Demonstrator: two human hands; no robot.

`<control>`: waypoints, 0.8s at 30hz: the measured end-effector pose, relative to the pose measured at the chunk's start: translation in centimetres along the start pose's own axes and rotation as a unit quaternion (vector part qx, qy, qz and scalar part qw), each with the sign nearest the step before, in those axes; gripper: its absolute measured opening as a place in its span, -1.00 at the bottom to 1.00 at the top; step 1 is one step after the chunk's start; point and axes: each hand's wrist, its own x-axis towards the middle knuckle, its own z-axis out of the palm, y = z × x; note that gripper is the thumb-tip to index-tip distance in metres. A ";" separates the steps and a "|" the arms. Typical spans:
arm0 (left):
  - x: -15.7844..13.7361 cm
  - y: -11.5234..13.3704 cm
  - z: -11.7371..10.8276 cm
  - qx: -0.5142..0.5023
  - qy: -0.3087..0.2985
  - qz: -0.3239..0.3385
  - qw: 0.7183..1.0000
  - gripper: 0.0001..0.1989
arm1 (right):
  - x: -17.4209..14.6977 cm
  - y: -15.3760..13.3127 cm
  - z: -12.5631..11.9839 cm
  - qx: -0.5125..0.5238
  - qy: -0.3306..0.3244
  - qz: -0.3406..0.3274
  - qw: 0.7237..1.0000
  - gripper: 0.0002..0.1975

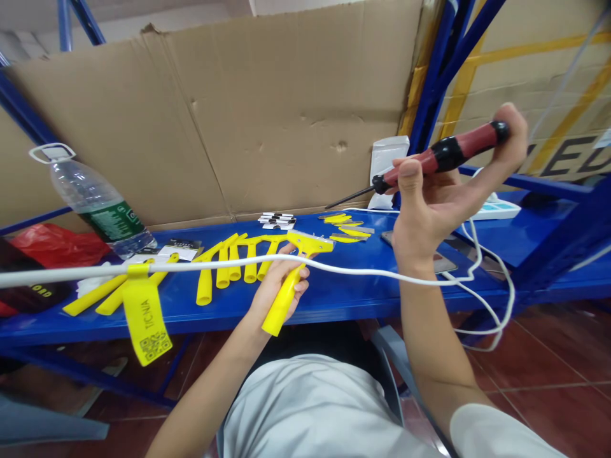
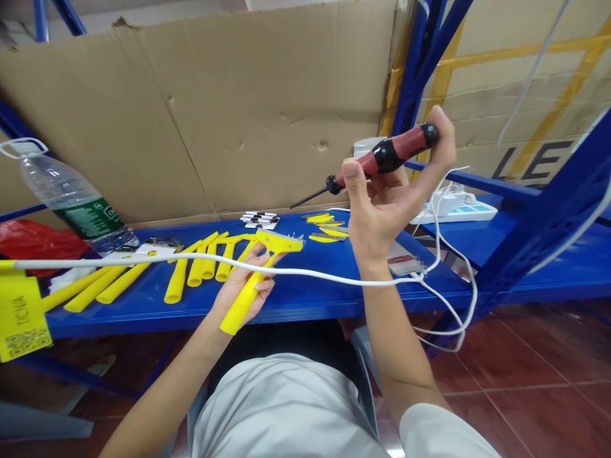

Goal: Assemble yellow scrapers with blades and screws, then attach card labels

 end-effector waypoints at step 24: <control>-0.2 0.0 0.6 0.009 0.005 0.002 1.000 -0.45 | -1.5 2.2 0.2 0.122 -0.252 0.044 0.959 0.01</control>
